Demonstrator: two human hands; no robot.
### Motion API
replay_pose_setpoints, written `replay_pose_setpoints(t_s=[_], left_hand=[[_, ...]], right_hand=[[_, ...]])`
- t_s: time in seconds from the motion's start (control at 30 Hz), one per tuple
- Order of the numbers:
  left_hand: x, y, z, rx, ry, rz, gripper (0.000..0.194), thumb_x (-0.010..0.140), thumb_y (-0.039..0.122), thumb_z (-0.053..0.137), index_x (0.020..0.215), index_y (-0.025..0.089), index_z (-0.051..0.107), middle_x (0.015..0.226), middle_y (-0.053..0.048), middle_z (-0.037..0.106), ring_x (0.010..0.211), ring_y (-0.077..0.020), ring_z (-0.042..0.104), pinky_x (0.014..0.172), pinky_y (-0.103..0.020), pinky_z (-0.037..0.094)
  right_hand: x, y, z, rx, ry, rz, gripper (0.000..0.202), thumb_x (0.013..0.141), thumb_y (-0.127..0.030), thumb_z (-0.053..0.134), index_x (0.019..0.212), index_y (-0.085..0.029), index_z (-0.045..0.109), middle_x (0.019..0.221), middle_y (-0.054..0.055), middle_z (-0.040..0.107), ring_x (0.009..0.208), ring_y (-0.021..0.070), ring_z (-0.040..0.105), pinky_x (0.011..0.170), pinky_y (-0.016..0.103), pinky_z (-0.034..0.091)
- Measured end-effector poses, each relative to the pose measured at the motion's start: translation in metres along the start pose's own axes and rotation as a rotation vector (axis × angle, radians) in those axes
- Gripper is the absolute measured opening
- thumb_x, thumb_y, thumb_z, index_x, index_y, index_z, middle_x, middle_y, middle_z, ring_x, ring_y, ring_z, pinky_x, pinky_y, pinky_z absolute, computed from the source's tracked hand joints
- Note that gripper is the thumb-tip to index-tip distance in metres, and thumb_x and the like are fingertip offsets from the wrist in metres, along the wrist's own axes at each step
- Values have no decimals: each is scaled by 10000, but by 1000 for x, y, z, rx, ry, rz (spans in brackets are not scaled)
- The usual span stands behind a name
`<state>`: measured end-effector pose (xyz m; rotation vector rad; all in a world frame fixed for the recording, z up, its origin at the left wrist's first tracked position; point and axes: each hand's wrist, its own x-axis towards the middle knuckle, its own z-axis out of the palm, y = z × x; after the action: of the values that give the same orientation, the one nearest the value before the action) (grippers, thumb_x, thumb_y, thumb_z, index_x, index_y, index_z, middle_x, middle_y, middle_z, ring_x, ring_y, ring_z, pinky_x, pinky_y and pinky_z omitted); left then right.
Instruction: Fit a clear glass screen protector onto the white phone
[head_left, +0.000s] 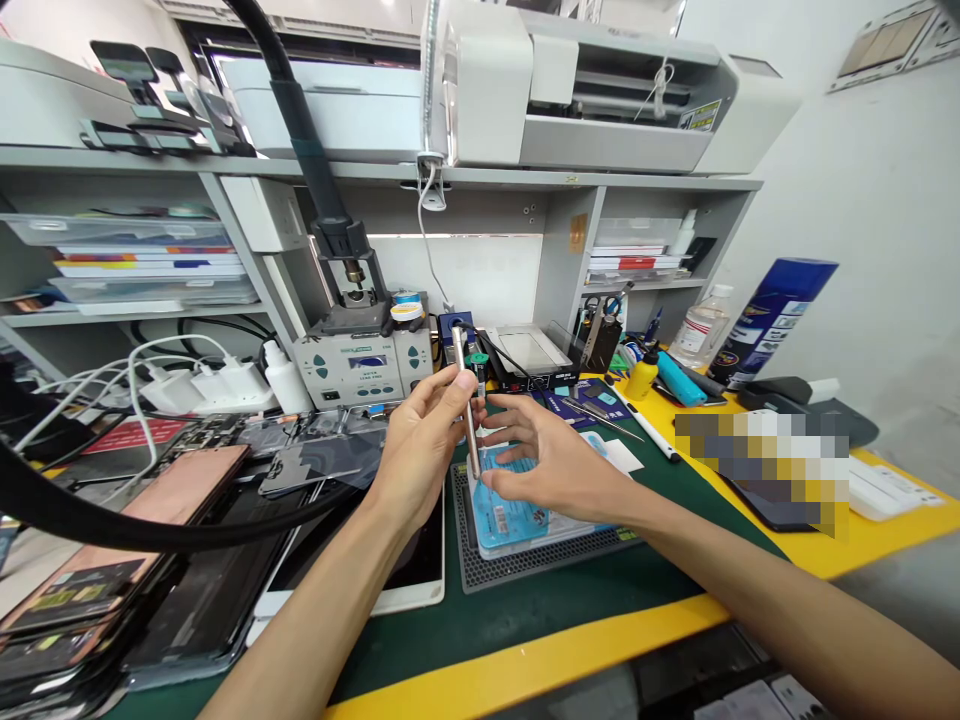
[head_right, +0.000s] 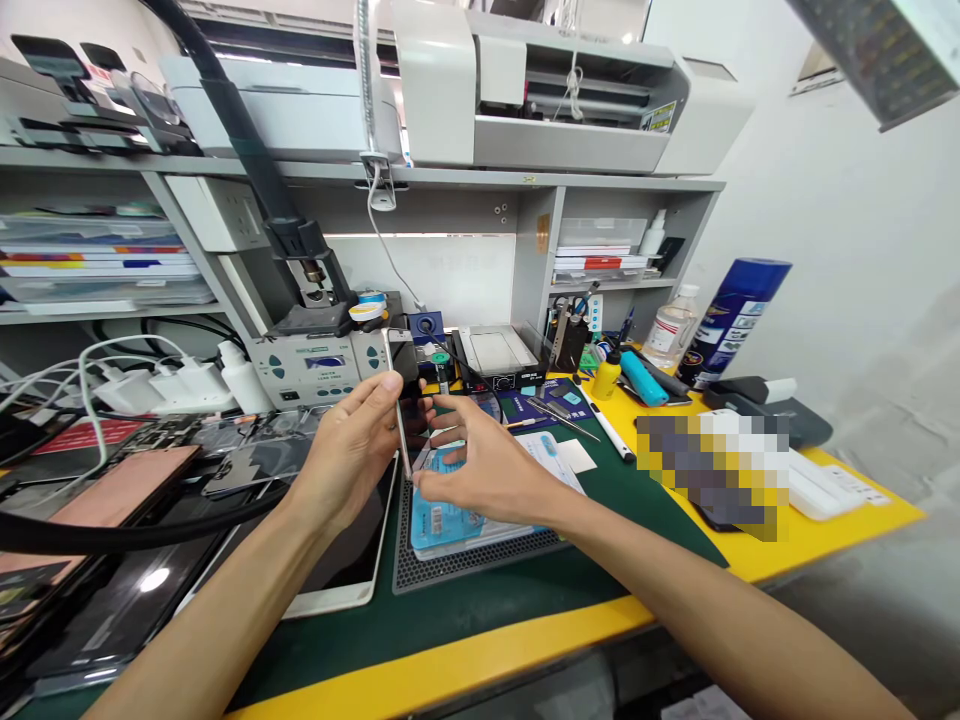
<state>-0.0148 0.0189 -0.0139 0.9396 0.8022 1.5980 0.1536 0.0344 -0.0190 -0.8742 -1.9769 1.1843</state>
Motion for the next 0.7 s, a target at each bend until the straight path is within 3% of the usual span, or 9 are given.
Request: replay_pose_setpoints(t_s=[0.43, 0.7], left_hand=[[0, 0, -1, 84, 7, 2, 474, 811, 440, 799, 1178, 170, 668, 1031, -72, 659, 943, -195, 611, 865, -354, 485], [-1, 0, 1, 82, 16, -6, 458, 798, 435, 812, 1128, 150, 672, 1038, -76, 658, 942, -197, 619, 873, -358, 488]], right_hand=[[-5, -11, 6, -210, 89, -137, 742, 759, -193, 701, 1441, -176, 409, 1373, 144, 580, 1165, 258, 633, 965, 419, 562], [-5, -11, 6, -221, 98, -133, 698, 767, -182, 678, 1418, -184, 426, 1337, 133, 600, 1120, 250, 646, 912, 407, 569]])
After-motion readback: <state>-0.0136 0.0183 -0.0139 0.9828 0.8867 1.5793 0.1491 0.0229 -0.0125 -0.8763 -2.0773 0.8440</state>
